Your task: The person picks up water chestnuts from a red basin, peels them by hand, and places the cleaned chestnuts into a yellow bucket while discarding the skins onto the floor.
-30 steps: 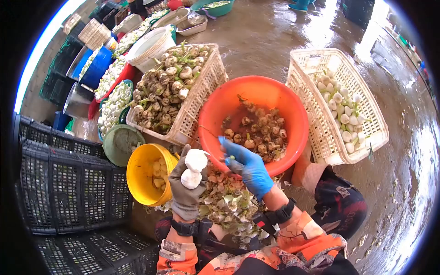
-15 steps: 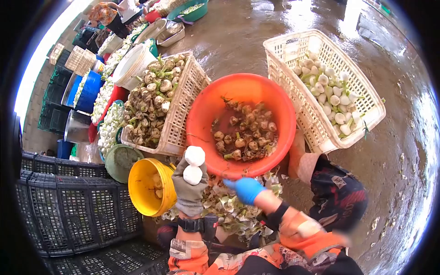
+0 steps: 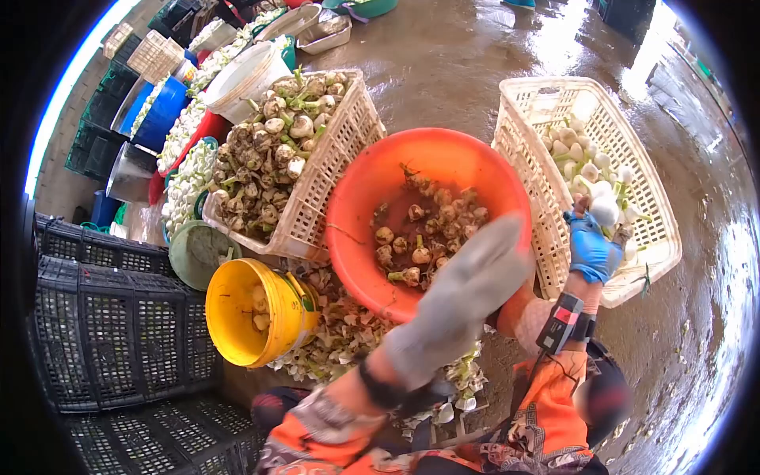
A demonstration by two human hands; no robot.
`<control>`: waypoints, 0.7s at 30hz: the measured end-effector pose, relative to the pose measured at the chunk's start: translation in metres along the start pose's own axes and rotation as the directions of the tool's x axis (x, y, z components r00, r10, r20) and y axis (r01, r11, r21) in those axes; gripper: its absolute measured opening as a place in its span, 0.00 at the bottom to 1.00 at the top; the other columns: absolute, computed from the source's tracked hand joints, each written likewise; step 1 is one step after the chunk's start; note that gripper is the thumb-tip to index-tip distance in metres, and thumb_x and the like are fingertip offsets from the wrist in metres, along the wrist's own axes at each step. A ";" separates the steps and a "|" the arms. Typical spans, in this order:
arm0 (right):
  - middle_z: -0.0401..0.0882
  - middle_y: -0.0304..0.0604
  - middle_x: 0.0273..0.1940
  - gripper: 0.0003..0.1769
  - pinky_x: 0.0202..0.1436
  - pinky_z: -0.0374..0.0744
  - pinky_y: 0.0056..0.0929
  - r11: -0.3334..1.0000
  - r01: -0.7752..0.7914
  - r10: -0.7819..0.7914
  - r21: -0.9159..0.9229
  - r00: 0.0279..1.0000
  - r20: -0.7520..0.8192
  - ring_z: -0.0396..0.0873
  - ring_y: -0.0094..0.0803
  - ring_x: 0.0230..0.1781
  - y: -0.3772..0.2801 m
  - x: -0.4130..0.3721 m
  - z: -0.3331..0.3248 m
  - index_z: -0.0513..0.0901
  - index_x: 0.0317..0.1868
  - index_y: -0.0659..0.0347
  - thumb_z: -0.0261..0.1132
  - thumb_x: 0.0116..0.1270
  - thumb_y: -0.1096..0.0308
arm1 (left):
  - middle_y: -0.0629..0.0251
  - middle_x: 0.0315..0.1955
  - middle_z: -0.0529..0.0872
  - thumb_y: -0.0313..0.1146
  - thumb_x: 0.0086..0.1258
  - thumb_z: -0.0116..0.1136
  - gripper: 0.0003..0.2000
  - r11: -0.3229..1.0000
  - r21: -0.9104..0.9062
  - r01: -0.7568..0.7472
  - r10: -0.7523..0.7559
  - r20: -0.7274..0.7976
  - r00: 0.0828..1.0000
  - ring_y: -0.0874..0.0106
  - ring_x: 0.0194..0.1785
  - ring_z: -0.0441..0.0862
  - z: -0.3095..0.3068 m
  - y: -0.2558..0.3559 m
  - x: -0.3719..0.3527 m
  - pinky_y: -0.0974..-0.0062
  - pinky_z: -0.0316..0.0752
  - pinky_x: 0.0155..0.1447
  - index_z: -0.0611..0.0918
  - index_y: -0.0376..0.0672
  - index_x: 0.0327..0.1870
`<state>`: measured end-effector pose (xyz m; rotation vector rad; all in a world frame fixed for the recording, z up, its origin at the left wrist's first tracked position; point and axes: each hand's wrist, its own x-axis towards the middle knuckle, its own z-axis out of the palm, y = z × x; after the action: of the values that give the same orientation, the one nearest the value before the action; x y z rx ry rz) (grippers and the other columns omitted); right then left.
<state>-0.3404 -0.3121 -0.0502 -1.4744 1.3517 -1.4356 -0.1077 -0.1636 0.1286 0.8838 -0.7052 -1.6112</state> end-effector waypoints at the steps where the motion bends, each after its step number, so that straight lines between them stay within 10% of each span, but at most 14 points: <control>1: 0.81 0.45 0.50 0.29 0.56 0.77 0.36 0.967 -0.069 0.058 0.244 0.997 0.051 0.79 0.39 0.51 -0.001 -0.004 0.015 0.74 0.60 0.64 0.52 0.73 0.47 | 0.49 0.66 0.69 0.37 0.74 0.54 0.29 0.993 0.029 0.110 -0.109 -0.062 0.992 0.64 0.68 0.69 -0.016 0.003 -0.024 0.71 0.60 0.72 0.63 0.26 0.68; 5: 0.78 0.47 0.57 0.24 0.62 0.73 0.36 0.306 -0.344 0.162 0.888 0.938 0.307 0.75 0.35 0.60 -0.027 -0.046 0.108 0.74 0.63 0.61 0.51 0.75 0.54 | 0.56 0.56 0.79 0.34 0.74 0.52 0.20 0.932 0.090 0.351 -0.276 -0.449 0.850 0.65 0.60 0.77 -0.103 -0.014 -0.107 0.71 0.71 0.65 0.72 0.29 0.61; 7: 0.84 0.36 0.48 0.17 0.40 0.78 0.26 0.703 -0.643 0.500 0.304 0.751 0.431 0.81 0.24 0.41 -0.044 -0.060 0.173 0.81 0.54 0.60 0.63 0.69 0.61 | 0.57 0.55 0.80 0.33 0.74 0.52 0.20 0.908 0.043 0.417 -0.337 -0.515 0.788 0.66 0.59 0.78 -0.124 -0.015 -0.123 0.72 0.72 0.64 0.73 0.30 0.61; 9: 0.86 0.40 0.40 0.13 0.34 0.77 0.30 0.707 -0.705 0.553 0.065 0.608 0.570 0.77 0.25 0.30 0.033 -0.085 0.232 0.86 0.44 0.62 0.65 0.67 0.60 | 0.58 0.54 0.80 0.33 0.75 0.52 0.19 0.886 -0.004 0.463 -0.380 -0.578 0.722 0.68 0.58 0.79 -0.135 -0.021 -0.125 0.73 0.72 0.63 0.73 0.30 0.61; 10: 0.85 0.54 0.36 0.15 0.38 0.80 0.39 0.889 -0.289 0.445 -0.354 0.725 0.525 0.83 0.48 0.31 0.054 -0.088 0.255 0.84 0.37 0.64 0.65 0.63 0.59 | 0.58 0.52 0.81 0.33 0.75 0.52 0.19 0.907 -0.094 0.410 -0.379 -0.606 0.699 0.68 0.57 0.79 -0.136 -0.027 -0.118 0.72 0.73 0.62 0.73 0.30 0.61; 12: 0.82 0.62 0.43 0.13 0.49 0.78 0.50 0.769 0.144 0.336 -0.622 0.737 0.587 0.79 0.60 0.45 0.126 -0.112 0.288 0.84 0.42 0.61 0.61 0.63 0.61 | 0.62 0.48 0.82 0.34 0.74 0.52 0.18 0.941 -0.037 0.337 -0.303 -0.538 0.787 0.72 0.55 0.78 -0.142 -0.034 -0.117 0.72 0.73 0.60 0.75 0.33 0.59; 15: 0.81 0.59 0.53 0.22 0.56 0.79 0.48 0.536 0.114 0.670 -0.837 0.546 0.504 0.80 0.55 0.54 0.084 -0.122 0.308 0.76 0.58 0.60 0.60 0.64 0.61 | 0.76 0.39 0.80 0.33 0.73 0.54 0.18 0.943 0.042 0.329 -0.283 -0.417 0.864 0.82 0.45 0.76 -0.141 -0.024 -0.118 0.81 0.72 0.51 0.74 0.38 0.62; 16: 0.80 0.60 0.53 0.25 0.58 0.77 0.49 0.495 0.128 0.718 -0.860 0.497 0.487 0.79 0.55 0.55 0.080 -0.124 0.310 0.76 0.59 0.61 0.64 0.60 0.63 | 0.65 0.50 0.81 0.31 0.71 0.59 0.18 0.947 -0.158 0.280 -0.321 -0.499 0.805 0.76 0.50 0.79 -0.129 -0.014 -0.117 0.76 0.77 0.53 0.76 0.39 0.61; 18: 0.80 0.57 0.53 0.23 0.57 0.78 0.48 0.395 0.258 0.601 -0.882 0.653 0.460 0.79 0.55 0.55 0.123 -0.149 0.311 0.81 0.53 0.57 0.67 0.55 0.62 | 0.69 0.49 0.82 0.34 0.75 0.55 0.16 0.951 -0.086 0.295 -0.298 -0.496 0.816 0.78 0.49 0.80 -0.133 -0.009 -0.118 0.76 0.77 0.50 0.78 0.40 0.60; 19: 0.81 0.55 0.53 0.21 0.56 0.79 0.47 0.523 0.332 0.609 -0.785 0.499 0.616 0.80 0.54 0.53 0.115 -0.141 0.300 0.83 0.50 0.56 0.68 0.54 0.61 | 0.69 0.49 0.82 0.34 0.75 0.55 0.16 0.945 -0.072 0.319 -0.313 -0.488 0.815 0.77 0.49 0.80 -0.135 -0.011 -0.119 0.76 0.77 0.50 0.78 0.41 0.60; 21: 0.84 0.53 0.45 0.20 0.47 0.81 0.43 0.570 0.343 0.529 -0.746 0.542 0.653 0.83 0.50 0.44 0.106 -0.138 0.284 0.84 0.47 0.58 0.71 0.53 0.62 | 0.68 0.49 0.82 0.37 0.76 0.53 0.17 0.965 -0.006 0.263 -0.237 -0.455 0.858 0.75 0.49 0.80 -0.141 -0.017 -0.122 0.75 0.77 0.51 0.77 0.41 0.61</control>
<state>-0.0704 -0.2616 -0.2379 -2.1680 1.3926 0.3107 0.0150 -0.0398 0.0605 1.3835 -0.3125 -1.5292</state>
